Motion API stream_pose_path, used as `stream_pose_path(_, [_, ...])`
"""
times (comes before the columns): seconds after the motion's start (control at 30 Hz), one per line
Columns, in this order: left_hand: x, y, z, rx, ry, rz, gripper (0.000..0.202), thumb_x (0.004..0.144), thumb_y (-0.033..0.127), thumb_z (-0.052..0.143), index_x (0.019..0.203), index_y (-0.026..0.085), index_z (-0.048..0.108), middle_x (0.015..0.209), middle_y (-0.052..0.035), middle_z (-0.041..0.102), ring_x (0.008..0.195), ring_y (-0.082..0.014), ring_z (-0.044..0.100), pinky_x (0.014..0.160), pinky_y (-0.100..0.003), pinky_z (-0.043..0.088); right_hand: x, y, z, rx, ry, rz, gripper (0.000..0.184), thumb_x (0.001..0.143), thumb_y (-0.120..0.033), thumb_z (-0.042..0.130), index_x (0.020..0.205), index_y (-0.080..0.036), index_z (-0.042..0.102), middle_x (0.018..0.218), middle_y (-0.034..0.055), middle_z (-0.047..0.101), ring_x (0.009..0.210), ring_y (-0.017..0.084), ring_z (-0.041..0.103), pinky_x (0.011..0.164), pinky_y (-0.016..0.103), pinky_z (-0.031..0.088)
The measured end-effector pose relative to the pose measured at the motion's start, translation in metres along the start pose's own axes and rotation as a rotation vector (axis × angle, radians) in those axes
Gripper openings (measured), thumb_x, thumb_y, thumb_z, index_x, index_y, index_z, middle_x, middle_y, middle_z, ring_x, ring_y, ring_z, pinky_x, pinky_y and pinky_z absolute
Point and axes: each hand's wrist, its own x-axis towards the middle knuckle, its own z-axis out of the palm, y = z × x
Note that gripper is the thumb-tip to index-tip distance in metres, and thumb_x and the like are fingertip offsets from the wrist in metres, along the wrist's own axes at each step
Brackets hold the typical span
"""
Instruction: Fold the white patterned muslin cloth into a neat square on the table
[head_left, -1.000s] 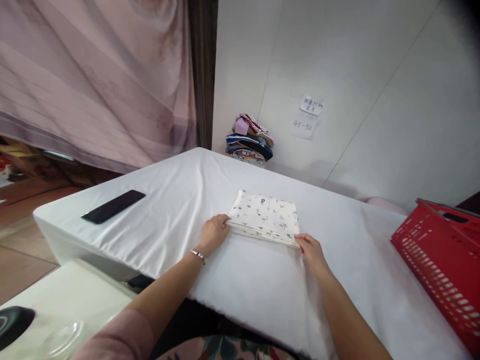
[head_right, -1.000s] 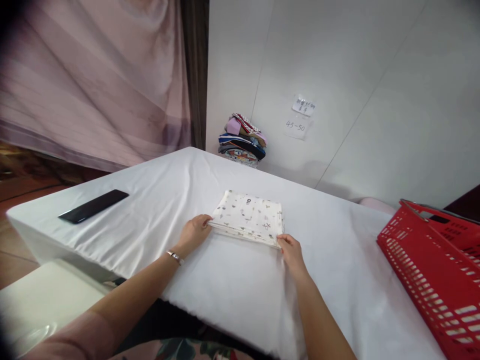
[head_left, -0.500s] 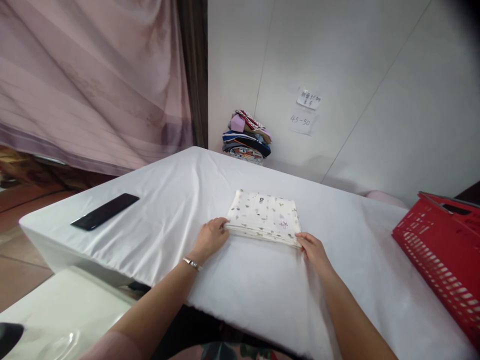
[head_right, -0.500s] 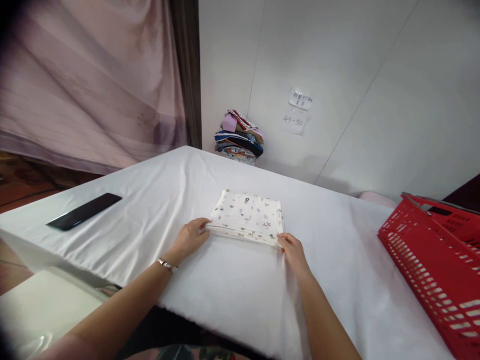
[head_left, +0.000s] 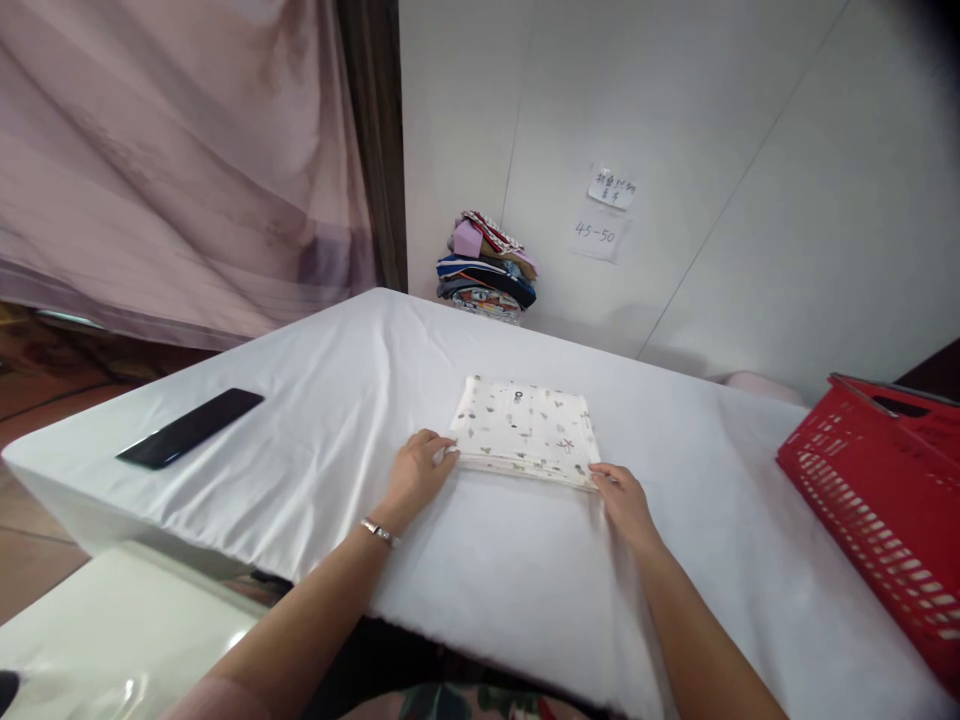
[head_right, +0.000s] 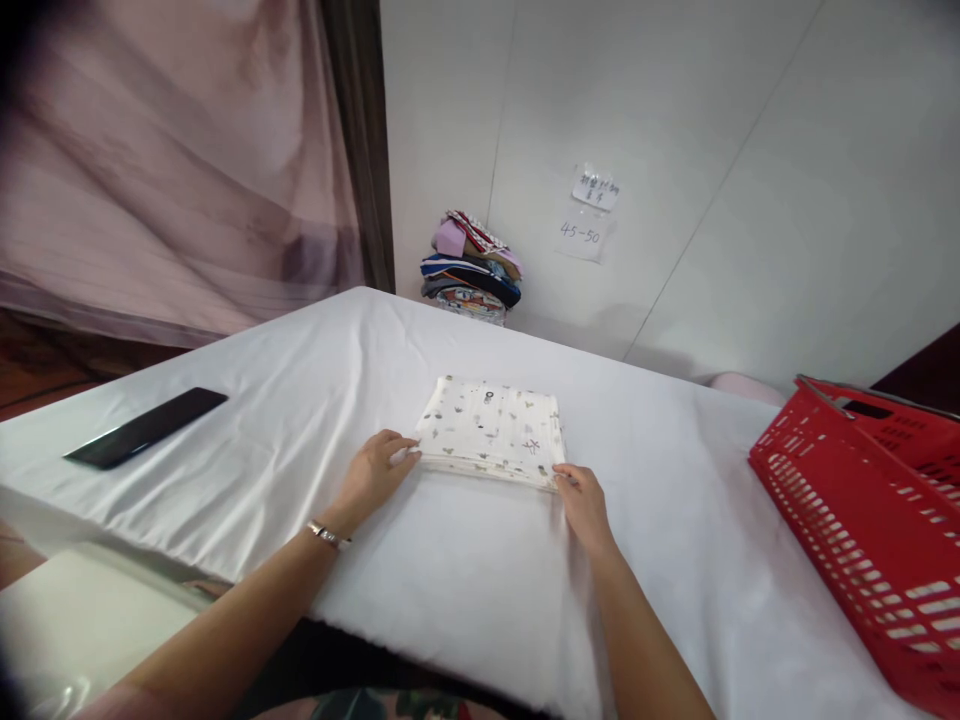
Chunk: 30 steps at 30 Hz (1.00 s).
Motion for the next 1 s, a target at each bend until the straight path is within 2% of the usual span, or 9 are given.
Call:
stream_pose_path(0.1, [0.003,0.005,-0.002,0.091,0.032,0.154,0.025,0.082,0.026,0.051,0.104,0.025,0.064,0.109,-0.0066,0.058,0.1,-0.0233,0.053,0.085,-0.038,0.042,-0.003,-0.007,-0.001,-0.233,0.068,-0.264,0.025,0.077,-0.03,0.051,0.092,-0.023,0.071,0.118,0.008,0.055,0.1,0.025,0.054,0.083,0.039,0.044])
stream_pose_path(0.17, [0.006,0.009,-0.002,0.126,-0.007,0.224,0.028,0.083,0.021,0.048,0.107,0.026,0.062,0.112,-0.0067,0.059,0.103,-0.0241,0.05,0.087,-0.04,0.041,-0.005,-0.018,0.002,-0.357,0.086,-0.453,0.028,0.08,-0.026,0.049,0.101,-0.024,0.068,0.127,0.0079,0.05,0.112,0.028,0.046,0.091,0.045,0.04])
stream_pose_path(0.3, [0.012,0.016,-0.002,0.132,-0.099,0.262,0.026,0.085,0.019,0.043,0.097,0.023,0.066,0.1,-0.0068,0.062,0.096,-0.0229,0.052,0.082,-0.039,0.042,-0.006,-0.038,0.019,-0.399,-0.073,-0.667,0.03,0.087,-0.022,0.043,0.108,-0.027,0.064,0.119,0.0062,0.057,0.11,0.026,0.049,0.092,0.045,0.039])
stream_pose_path(0.43, [0.012,0.014,-0.003,0.097,-0.098,0.306,0.025,0.086,0.019,0.041,0.092,0.022,0.065,0.095,-0.0071,0.062,0.093,-0.022,0.052,0.081,-0.038,0.041,0.001,-0.032,0.034,-0.346,-0.166,-0.702,0.028,0.089,-0.022,0.043,0.102,-0.026,0.067,0.103,0.0062,0.064,0.098,0.023,0.054,0.086,0.042,0.043])
stream_pose_path(0.57, [0.006,0.007,-0.003,0.085,-0.091,0.372,0.024,0.088,0.021,0.04,0.092,0.022,0.064,0.094,-0.0068,0.062,0.092,-0.0209,0.052,0.081,-0.037,0.042,0.004,-0.012,0.036,-0.276,-0.148,-0.755,0.027,0.091,-0.025,0.043,0.1,-0.025,0.068,0.1,0.0065,0.064,0.096,0.022,0.055,0.085,0.04,0.045])
stream_pose_path(0.7, [0.001,0.003,-0.004,0.063,-0.105,0.414,0.022,0.087,0.021,0.042,0.089,0.022,0.064,0.09,-0.0062,0.062,0.088,-0.0199,0.052,0.079,-0.035,0.043,0.0,-0.006,0.035,-0.259,-0.124,-0.79,0.028,0.091,-0.024,0.041,0.102,-0.025,0.067,0.101,0.0075,0.063,0.095,0.022,0.055,0.084,0.042,0.046])
stream_pose_path(0.87, [0.021,0.011,-0.011,-0.038,-0.085,0.285,0.03,0.089,0.031,0.041,0.072,0.021,0.064,0.08,-0.0045,0.061,0.079,-0.0166,0.054,0.076,-0.033,0.046,-0.001,-0.007,0.037,-0.274,-0.118,-0.798,0.029,0.09,-0.022,0.042,0.103,-0.027,0.068,0.102,0.0078,0.063,0.095,0.023,0.056,0.083,0.042,0.047])
stream_pose_path(0.97, [0.043,0.017,-0.006,-0.037,0.019,0.283,0.022,0.087,0.027,0.045,0.093,0.022,0.065,0.099,-0.0063,0.063,0.096,-0.0193,0.054,0.086,-0.036,0.045,0.001,-0.006,0.039,-0.269,-0.116,-0.805,0.027,0.089,-0.024,0.044,0.102,-0.028,0.068,0.101,0.0077,0.064,0.095,0.024,0.057,0.082,0.043,0.048])
stream_pose_path(1.0, [0.049,0.018,-0.001,-0.03,0.017,0.292,0.022,0.086,0.026,0.047,0.1,0.022,0.064,0.108,-0.0069,0.062,0.103,-0.0205,0.053,0.089,-0.037,0.044,0.002,-0.006,0.039,-0.264,-0.118,-0.802,0.027,0.089,-0.025,0.045,0.102,-0.028,0.068,0.1,0.0076,0.065,0.094,0.024,0.058,0.081,0.043,0.048])
